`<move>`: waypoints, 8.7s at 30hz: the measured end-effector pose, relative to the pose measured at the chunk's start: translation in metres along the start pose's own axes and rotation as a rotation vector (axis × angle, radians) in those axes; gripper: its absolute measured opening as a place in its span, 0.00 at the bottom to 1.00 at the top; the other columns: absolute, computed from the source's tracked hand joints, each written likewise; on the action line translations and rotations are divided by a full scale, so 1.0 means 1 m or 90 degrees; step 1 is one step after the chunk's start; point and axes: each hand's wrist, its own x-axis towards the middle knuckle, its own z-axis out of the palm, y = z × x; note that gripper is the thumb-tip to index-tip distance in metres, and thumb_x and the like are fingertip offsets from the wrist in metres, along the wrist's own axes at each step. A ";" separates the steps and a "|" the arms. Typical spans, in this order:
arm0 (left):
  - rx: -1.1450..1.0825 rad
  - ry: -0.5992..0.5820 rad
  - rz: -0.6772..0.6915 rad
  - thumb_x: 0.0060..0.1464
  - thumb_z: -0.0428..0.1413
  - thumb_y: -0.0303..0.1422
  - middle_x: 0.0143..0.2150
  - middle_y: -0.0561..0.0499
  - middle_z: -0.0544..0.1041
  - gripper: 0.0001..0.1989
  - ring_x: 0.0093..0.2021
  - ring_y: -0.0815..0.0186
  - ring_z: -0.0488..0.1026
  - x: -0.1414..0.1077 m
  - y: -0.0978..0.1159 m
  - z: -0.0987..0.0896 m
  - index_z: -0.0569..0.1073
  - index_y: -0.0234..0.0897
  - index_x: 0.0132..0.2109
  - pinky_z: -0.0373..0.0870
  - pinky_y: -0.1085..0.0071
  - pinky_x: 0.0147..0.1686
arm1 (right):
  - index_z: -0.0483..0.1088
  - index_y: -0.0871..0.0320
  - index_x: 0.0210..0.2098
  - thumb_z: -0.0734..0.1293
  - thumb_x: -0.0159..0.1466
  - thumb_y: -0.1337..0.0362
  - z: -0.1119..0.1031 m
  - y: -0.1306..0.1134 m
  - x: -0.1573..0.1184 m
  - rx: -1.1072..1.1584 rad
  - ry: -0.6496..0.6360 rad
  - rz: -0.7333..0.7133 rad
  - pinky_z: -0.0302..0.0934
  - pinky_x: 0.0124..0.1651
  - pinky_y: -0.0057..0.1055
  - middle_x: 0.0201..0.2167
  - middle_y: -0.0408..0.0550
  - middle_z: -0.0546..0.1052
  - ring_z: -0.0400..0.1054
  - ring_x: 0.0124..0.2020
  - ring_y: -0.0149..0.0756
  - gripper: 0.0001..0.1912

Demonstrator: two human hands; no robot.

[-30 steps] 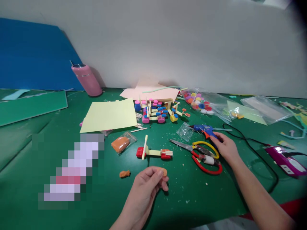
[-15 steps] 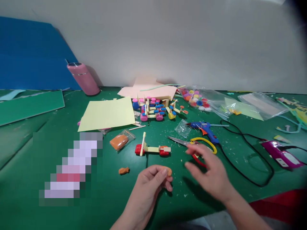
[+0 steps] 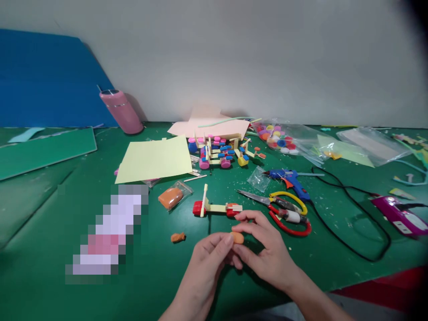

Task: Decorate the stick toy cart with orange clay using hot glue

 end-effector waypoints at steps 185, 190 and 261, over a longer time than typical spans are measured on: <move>1.201 0.218 0.522 0.49 0.49 0.29 0.32 0.42 0.77 0.17 0.29 0.58 0.73 0.035 -0.015 -0.024 0.65 0.26 0.47 0.68 0.63 0.26 | 0.73 0.53 0.40 0.67 0.56 0.64 0.013 0.030 0.051 0.063 0.022 0.051 0.63 0.47 0.37 0.46 0.51 0.65 0.63 0.47 0.40 0.12; 1.202 0.220 0.513 0.50 0.48 0.29 0.32 0.42 0.77 0.17 0.29 0.58 0.73 0.035 -0.015 -0.024 0.66 0.28 0.47 0.68 0.63 0.27 | 0.74 0.54 0.40 0.67 0.56 0.64 0.014 0.030 0.051 0.071 0.011 0.060 0.63 0.47 0.37 0.46 0.51 0.65 0.63 0.47 0.39 0.11; 0.220 0.232 0.210 0.46 0.55 0.33 0.30 0.53 0.68 0.27 0.27 0.71 0.66 0.042 -0.006 0.007 0.61 0.29 0.53 0.66 0.73 0.27 | 0.66 0.57 0.29 0.61 0.61 0.65 0.007 0.032 0.046 0.060 0.128 0.091 0.60 0.44 0.35 0.40 0.50 0.68 0.64 0.44 0.39 0.05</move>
